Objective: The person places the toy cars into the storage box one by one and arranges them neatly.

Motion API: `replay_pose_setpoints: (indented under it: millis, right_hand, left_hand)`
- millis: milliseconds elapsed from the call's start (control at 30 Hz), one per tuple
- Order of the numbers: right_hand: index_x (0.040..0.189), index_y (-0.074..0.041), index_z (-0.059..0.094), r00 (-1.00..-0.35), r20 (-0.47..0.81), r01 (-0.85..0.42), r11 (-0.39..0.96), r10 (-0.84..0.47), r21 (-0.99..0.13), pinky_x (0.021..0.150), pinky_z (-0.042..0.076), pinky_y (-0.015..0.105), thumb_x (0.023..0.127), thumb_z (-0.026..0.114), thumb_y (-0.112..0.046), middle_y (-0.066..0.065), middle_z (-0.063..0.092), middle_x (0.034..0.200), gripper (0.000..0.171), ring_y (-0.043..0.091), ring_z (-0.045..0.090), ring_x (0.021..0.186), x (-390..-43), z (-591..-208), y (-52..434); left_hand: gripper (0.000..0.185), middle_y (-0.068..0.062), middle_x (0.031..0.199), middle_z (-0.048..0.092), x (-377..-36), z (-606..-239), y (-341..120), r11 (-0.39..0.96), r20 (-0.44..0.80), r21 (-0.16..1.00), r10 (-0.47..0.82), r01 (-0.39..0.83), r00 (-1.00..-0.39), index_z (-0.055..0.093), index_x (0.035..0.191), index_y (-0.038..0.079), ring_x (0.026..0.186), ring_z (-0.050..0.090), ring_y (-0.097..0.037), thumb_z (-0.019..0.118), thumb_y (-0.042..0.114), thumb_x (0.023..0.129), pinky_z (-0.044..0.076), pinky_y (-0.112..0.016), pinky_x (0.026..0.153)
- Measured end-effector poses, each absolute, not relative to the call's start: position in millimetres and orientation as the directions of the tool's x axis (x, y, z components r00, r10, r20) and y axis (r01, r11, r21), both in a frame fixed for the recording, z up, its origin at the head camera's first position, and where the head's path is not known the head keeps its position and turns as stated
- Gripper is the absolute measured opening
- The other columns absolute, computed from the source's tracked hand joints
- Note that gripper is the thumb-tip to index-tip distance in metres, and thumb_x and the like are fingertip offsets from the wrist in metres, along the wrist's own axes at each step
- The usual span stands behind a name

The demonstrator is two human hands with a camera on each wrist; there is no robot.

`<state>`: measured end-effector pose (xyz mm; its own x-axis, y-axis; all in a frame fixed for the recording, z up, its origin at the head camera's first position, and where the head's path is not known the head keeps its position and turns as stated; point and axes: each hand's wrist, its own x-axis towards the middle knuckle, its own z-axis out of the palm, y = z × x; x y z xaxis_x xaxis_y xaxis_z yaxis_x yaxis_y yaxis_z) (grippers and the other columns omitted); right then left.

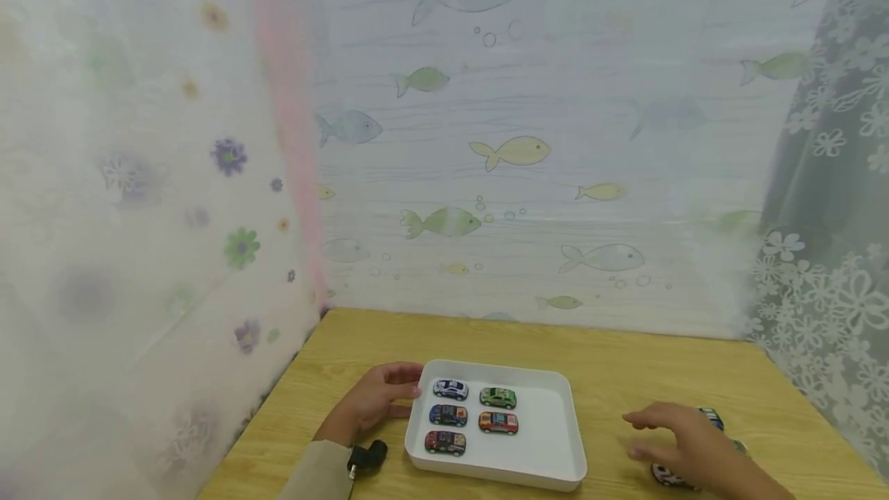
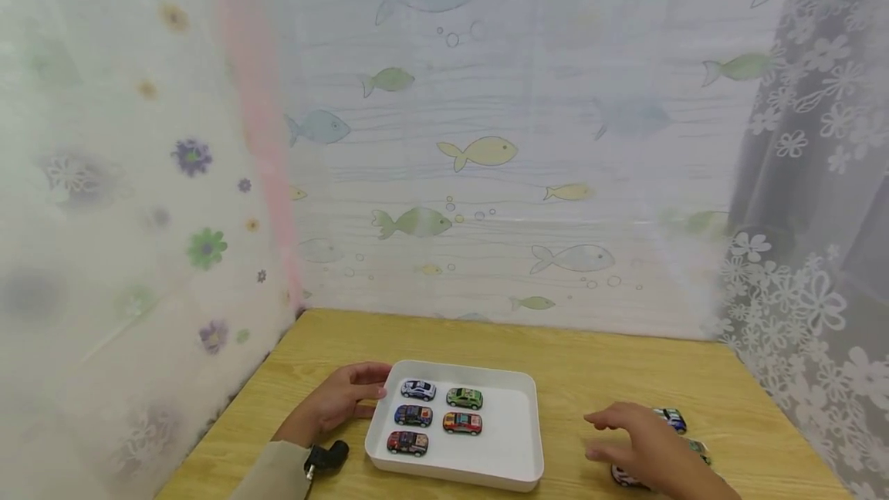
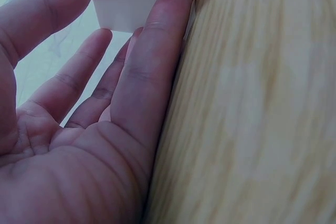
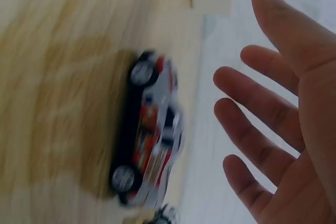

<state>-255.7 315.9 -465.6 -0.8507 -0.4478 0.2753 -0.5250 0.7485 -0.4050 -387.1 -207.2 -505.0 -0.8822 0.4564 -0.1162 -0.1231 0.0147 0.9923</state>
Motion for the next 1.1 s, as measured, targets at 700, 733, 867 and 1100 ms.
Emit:
replay_pose_setpoints:
  millis: [700,733,867,1100]
  right_hand:
    - [0.109,-0.021,0.081,-0.813,0.196,-0.575,0.701,-0.549,-0.422,0.062,0.045,0.023,0.086,0.084,-0.032,-0.018,0.07,0.099,0.026,-0.004,0.055,0.088,-252.0,-490.4,377.0]
    - [0.108,-0.021,0.081,-0.802,0.203,-0.588,0.685,-0.562,-0.429,0.061,0.045,0.024,0.086,0.084,-0.03,-0.018,0.07,0.099,0.024,-0.004,0.055,0.087,-252.2,-491.4,377.6]
    - [0.105,-0.025,0.081,-0.782,0.221,-0.609,0.641,-0.582,-0.468,0.061,0.043,0.023,0.086,0.083,-0.028,-0.021,0.069,0.097,0.019,-0.004,0.055,0.086,-253.1,-494.7,377.8]
    - [0.102,-0.028,0.081,-0.805,0.199,-0.575,0.653,-0.558,-0.492,0.061,0.046,0.023,0.088,0.082,-0.03,-0.018,0.069,0.094,0.015,-0.006,0.054,0.085,-252.0,-493.4,376.9]
  left_hand:
    - [0.052,-0.018,0.144,0.058,-386.6,-507.8,-207.7,0.017,-0.106,0.994,0.464,-0.111,-0.879,0.053,0.146,0.001,0.118,0.066,-0.027,0.071,0.011,0.098,0.061,-0.047,0.094]
    - [0.052,-0.018,0.143,0.059,-386.6,-508.0,-207.5,0.018,-0.107,0.994,0.463,-0.112,-0.88,0.053,0.146,0.001,0.118,0.066,-0.027,0.071,0.011,0.098,0.061,-0.047,0.094]
    - [0.052,-0.018,0.144,0.059,-386.6,-507.9,-206.9,0.026,-0.106,0.994,0.459,-0.106,-0.882,0.054,0.145,0.001,0.119,0.066,-0.027,0.071,0.012,0.098,0.061,-0.047,0.093]
    - [0.053,-0.018,0.145,0.058,-387.1,-507.0,-207.0,0.035,-0.11,0.994,0.452,-0.105,-0.885,0.053,0.146,0.002,0.119,0.066,-0.026,0.072,0.012,0.098,0.061,-0.046,0.093]
